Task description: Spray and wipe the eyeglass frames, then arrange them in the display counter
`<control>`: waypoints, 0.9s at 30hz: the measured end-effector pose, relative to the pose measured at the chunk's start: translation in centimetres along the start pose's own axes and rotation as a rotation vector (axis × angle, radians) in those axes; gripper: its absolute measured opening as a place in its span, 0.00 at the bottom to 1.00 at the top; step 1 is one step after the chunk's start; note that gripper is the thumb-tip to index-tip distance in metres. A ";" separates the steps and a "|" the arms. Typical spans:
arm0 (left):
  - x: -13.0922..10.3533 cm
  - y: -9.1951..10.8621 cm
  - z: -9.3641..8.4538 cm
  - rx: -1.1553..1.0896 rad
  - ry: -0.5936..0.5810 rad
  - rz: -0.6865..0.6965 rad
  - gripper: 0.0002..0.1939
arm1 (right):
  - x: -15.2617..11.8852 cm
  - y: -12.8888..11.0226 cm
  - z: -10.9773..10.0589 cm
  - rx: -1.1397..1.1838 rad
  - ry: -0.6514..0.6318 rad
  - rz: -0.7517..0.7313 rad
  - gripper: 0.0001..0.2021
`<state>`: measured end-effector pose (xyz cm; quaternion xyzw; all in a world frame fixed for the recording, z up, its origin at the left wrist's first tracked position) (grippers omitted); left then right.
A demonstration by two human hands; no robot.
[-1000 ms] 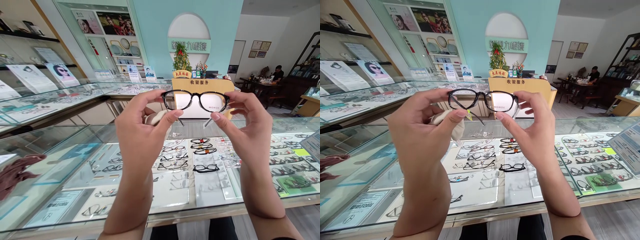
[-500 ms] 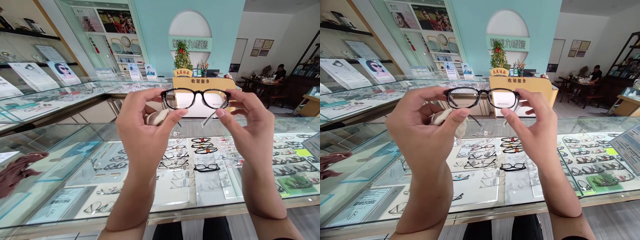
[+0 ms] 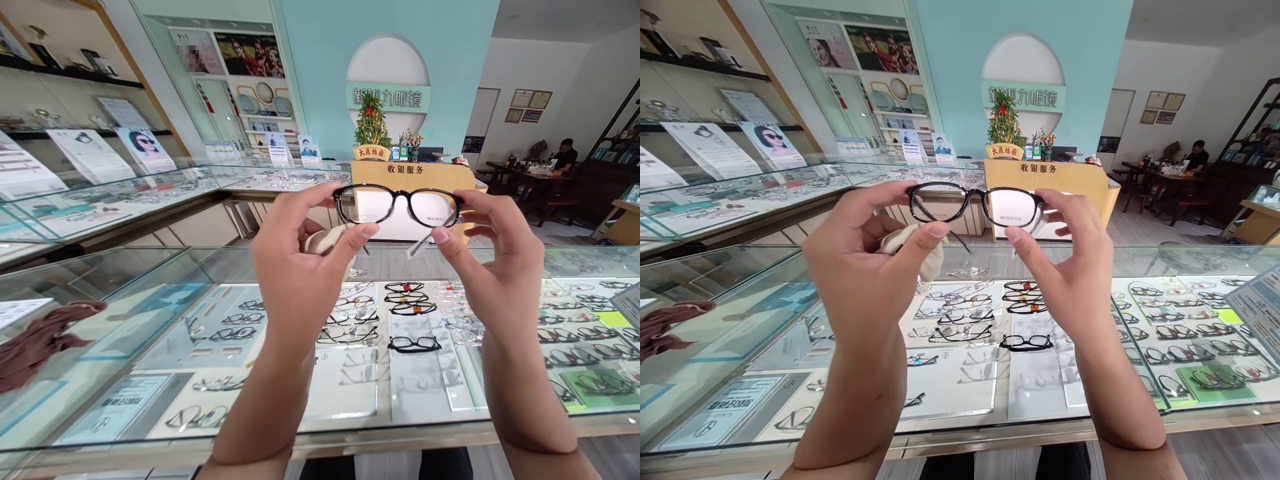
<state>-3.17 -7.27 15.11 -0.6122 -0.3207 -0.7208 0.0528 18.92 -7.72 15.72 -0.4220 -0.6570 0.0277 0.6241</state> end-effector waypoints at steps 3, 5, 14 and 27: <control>0.3 -0.5 0.0 -0.042 -0.036 -0.069 0.26 | -0.2 -0.3 0.2 -0.025 0.067 -0.053 0.18; 0.4 -0.8 0.0 -0.035 -0.059 -0.099 0.26 | -0.3 -0.4 0.3 -0.039 0.091 -0.074 0.18; 0.4 -2.0 0.4 -0.027 -0.040 0.037 0.32 | 0.1 -0.1 0.7 -0.097 0.112 -0.167 0.21; -0.3 -2.8 2.6 -0.003 0.018 0.039 0.29 | -0.4 0.0 1.8 -0.103 0.138 -0.220 0.22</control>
Point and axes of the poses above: each hand's wrist, its own x-axis towards the middle knuckle, its own z-axis out of the palm, y = z × x, the point moved 1 cm from there along x, towards the middle knuckle, and after that the axes turned 10 degrees about z, right-handed, at the moved point
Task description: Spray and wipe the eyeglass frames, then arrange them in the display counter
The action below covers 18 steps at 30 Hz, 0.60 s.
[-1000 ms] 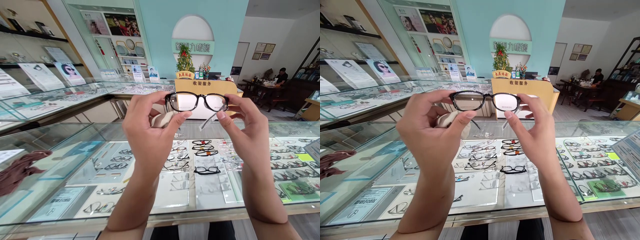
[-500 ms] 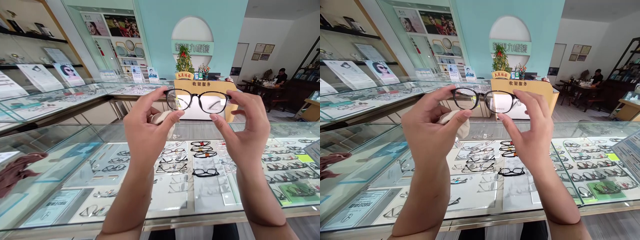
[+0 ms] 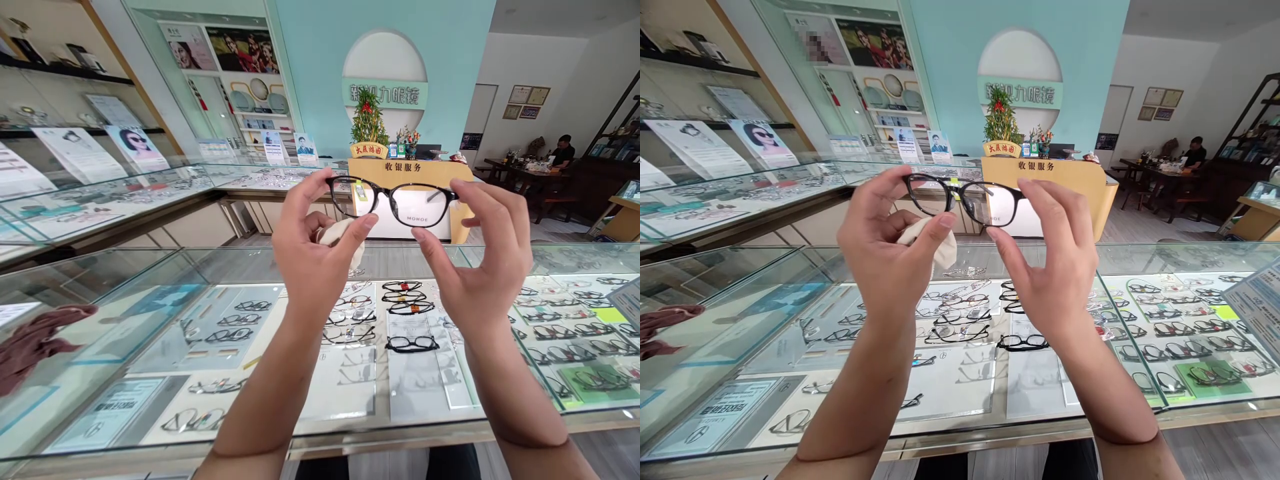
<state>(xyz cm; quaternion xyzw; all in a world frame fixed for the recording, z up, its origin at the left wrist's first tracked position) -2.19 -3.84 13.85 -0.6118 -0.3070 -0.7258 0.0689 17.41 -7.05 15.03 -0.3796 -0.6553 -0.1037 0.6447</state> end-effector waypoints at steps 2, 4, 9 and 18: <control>-0.2 0.0 0.3 0.021 0.075 0.060 0.30 | -0.1 0.6 0.5 0.066 -0.011 0.063 0.23; -0.5 0.0 0.4 0.044 0.141 0.116 0.34 | -0.2 1.4 1.1 0.187 -0.055 0.143 0.26; -1.1 -0.2 0.5 0.165 0.202 0.161 0.40 | -0.2 3.2 2.4 0.417 -0.213 0.308 0.26; -0.8 0.4 0.3 0.140 0.213 0.146 0.33 | -0.1 2.8 2.3 0.457 -0.219 0.353 0.23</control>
Point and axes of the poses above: each hand's wrist, its own x-axis towards the middle knuckle, its own z-axis out of the palm, y = z × x, the point moved 1 cm from there along x, towards the middle knuckle, and after that the axes turned 10 degrees about z, right-handed, at the moved point
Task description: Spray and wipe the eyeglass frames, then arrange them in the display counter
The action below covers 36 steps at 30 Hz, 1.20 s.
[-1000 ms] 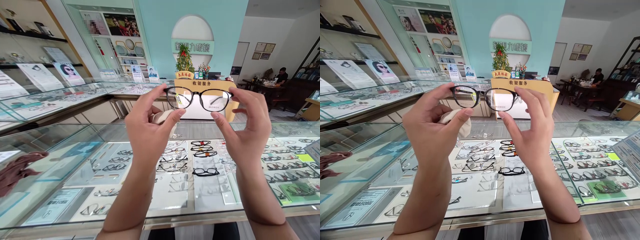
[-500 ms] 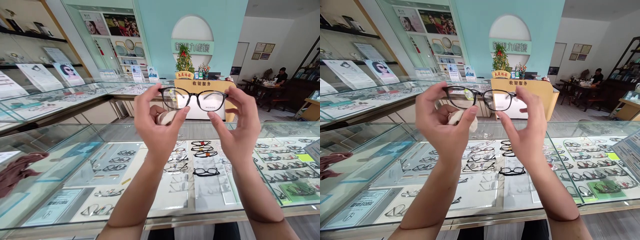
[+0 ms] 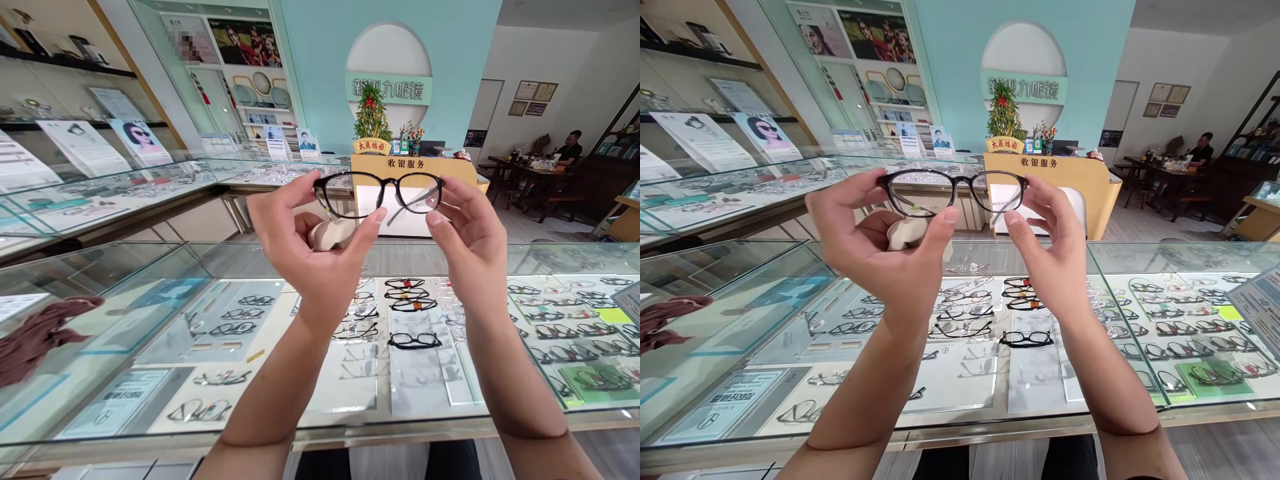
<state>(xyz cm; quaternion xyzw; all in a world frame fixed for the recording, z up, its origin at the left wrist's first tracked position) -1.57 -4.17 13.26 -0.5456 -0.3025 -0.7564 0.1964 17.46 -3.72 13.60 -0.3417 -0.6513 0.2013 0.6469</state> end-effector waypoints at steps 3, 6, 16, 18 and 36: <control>0.0 -0.1 -0.3 -0.052 -0.023 -0.050 0.32 | -0.2 -0.1 0.0 -0.048 0.018 -0.022 0.20; 0.1 -0.1 -0.4 -0.051 -0.030 -0.065 0.31 | -0.3 -0.1 0.0 -0.080 0.009 -0.028 0.20; 0.3 0.1 -0.3 0.012 0.000 -0.016 0.30 | -0.4 -0.4 0.1 -0.078 0.045 -0.013 0.19; 0.1 -0.1 -0.3 -0.005 -0.001 -0.024 0.31 | -0.3 -0.2 0.1 -0.074 0.034 -0.013 0.19; 0.3 -1.7 0.4 -0.081 -0.107 -0.119 0.31 | -0.8 -0.9 0.0 -0.182 0.134 -0.114 0.19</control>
Point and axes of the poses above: each hand's wrist, its own x-axis towards the middle knuckle, its own z-axis out of the palm, y = z × x, the point moved 1 cm from there along x, towards the middle knuckle, and after that the axes turned 10 degrees about z, right-handed, at the moved point
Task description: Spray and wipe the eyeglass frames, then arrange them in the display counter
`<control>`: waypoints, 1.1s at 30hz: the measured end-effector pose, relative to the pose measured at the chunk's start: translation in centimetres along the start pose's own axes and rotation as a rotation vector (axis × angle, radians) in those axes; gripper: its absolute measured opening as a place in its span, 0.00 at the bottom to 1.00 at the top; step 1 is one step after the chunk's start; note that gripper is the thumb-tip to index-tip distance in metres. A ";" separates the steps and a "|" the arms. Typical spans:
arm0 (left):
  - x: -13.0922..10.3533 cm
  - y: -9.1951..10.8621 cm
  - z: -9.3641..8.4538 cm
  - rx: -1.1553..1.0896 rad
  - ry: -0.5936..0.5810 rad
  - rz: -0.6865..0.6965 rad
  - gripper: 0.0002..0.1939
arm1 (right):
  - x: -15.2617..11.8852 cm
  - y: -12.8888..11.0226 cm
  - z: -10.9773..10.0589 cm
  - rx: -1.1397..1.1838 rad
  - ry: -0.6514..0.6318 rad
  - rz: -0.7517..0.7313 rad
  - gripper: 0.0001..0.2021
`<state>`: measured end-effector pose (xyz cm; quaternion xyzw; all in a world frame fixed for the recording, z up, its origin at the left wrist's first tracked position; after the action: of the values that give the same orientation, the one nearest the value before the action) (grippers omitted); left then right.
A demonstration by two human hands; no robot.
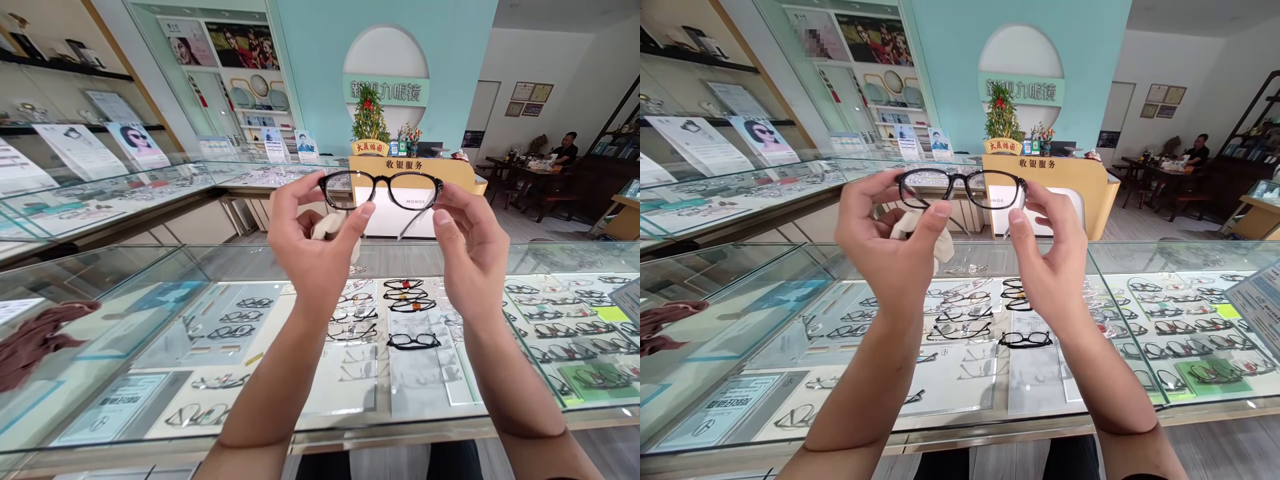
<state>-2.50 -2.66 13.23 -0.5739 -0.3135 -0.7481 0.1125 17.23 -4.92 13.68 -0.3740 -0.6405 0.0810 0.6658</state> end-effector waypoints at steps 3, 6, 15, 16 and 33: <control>0.0 -0.3 0.3 0.011 0.004 0.043 0.31 | -0.1 -0.4 0.1 -0.057 0.046 -0.083 0.20; 0.0 -1.1 0.6 -0.007 0.017 0.071 0.33 | -0.1 -0.9 0.2 -0.122 0.118 -0.172 0.20; -0.4 -3.1 1.7 -0.119 0.050 0.102 0.38 | -0.1 -0.9 0.6 -0.170 0.155 -0.200 0.21; -0.6 -3.0 1.8 -0.114 0.082 0.125 0.38 | 0.1 -0.5 0.7 -0.146 0.141 -0.176 0.21; -1.9 -2.8 1.9 -0.026 0.062 0.146 0.47 | 1.3 2.7 1.4 0.211 0.058 0.067 0.17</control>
<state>-1.84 0.28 10.82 -0.5733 -0.2572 -0.7594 0.1690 17.22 -1.69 12.95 -0.3253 -0.5959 0.1595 0.7167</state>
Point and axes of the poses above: each hand's wrist, its own x-axis towards the middle knuckle, its own z-axis out of the palm, y = z × x, the point moved 1 cm from there along x, towards the middle knuckle, and after that the axes turned 10 degrees about z, right-handed, at the moved point
